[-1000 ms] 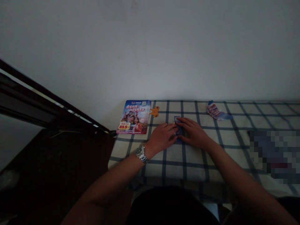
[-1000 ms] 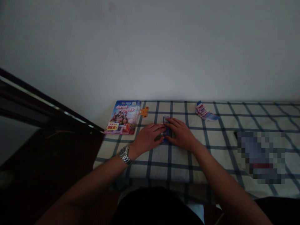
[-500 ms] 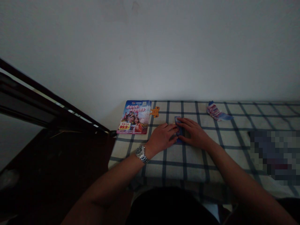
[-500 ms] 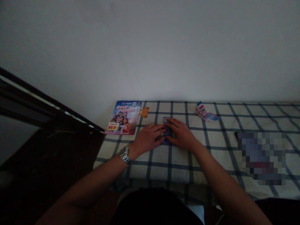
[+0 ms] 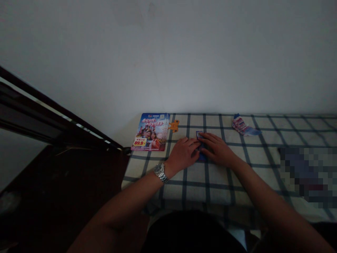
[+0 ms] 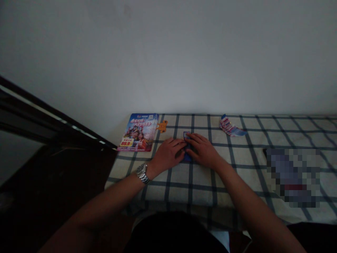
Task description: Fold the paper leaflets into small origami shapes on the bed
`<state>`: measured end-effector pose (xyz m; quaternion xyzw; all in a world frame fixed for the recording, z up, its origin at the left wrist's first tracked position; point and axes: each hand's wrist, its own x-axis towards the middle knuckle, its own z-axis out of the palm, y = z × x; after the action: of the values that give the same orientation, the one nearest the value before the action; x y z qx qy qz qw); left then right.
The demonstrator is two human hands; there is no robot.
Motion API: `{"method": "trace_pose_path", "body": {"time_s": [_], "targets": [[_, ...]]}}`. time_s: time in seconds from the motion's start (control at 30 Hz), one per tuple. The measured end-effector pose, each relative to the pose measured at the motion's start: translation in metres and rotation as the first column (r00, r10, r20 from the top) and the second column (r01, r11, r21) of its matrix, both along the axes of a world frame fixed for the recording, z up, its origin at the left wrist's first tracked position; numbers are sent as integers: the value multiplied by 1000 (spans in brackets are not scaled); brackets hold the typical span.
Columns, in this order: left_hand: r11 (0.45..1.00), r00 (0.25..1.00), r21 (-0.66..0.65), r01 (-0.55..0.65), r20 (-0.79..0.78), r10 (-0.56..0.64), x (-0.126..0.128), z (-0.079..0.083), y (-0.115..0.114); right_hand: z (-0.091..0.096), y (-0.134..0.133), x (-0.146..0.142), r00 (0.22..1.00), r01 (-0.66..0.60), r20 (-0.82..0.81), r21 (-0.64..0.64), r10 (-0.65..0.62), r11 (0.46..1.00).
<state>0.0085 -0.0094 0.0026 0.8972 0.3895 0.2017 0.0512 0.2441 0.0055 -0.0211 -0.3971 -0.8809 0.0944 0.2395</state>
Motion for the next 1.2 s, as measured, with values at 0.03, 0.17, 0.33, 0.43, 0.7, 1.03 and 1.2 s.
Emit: {"method": "trace_pose_path", "body": {"time_s": [0.03, 0.17, 0.33, 0.43, 0.7, 1.03, 1.2], "targets": [[1000, 1000, 3, -7, -4, 7, 1, -1, 0, 0, 1, 0, 1000, 1, -6, -3, -1, 1000], [1000, 999, 20, -24, -27, 25, 2, -1, 1, 0, 4, -1, 999, 17, -36, -10, -17, 1000], [999, 999, 25, -23, -44, 24, 2, -1, 1, 1, 6, -4, 999, 30, -45, -6, -31, 1000], [999, 999, 34, -33, -40, 34, 3, -2, 1, 1, 7, -5, 998, 44, -41, -10, -44, 999], [997, 997, 67, -32, -66, 37, 6, -2, -2, 0, 13, -3, 997, 43, -61, -28, -45, 999], [1000, 1000, -6, 5, 28, -4, 5, -5, 0, 2, 18, -5, 992, 98, -72, -56, -102, 994], [1000, 999, -8, 9, 40, -8, 5, -5, 0, 7, 18, -4, 978, 147, -140, -52, -153, 988]]}}
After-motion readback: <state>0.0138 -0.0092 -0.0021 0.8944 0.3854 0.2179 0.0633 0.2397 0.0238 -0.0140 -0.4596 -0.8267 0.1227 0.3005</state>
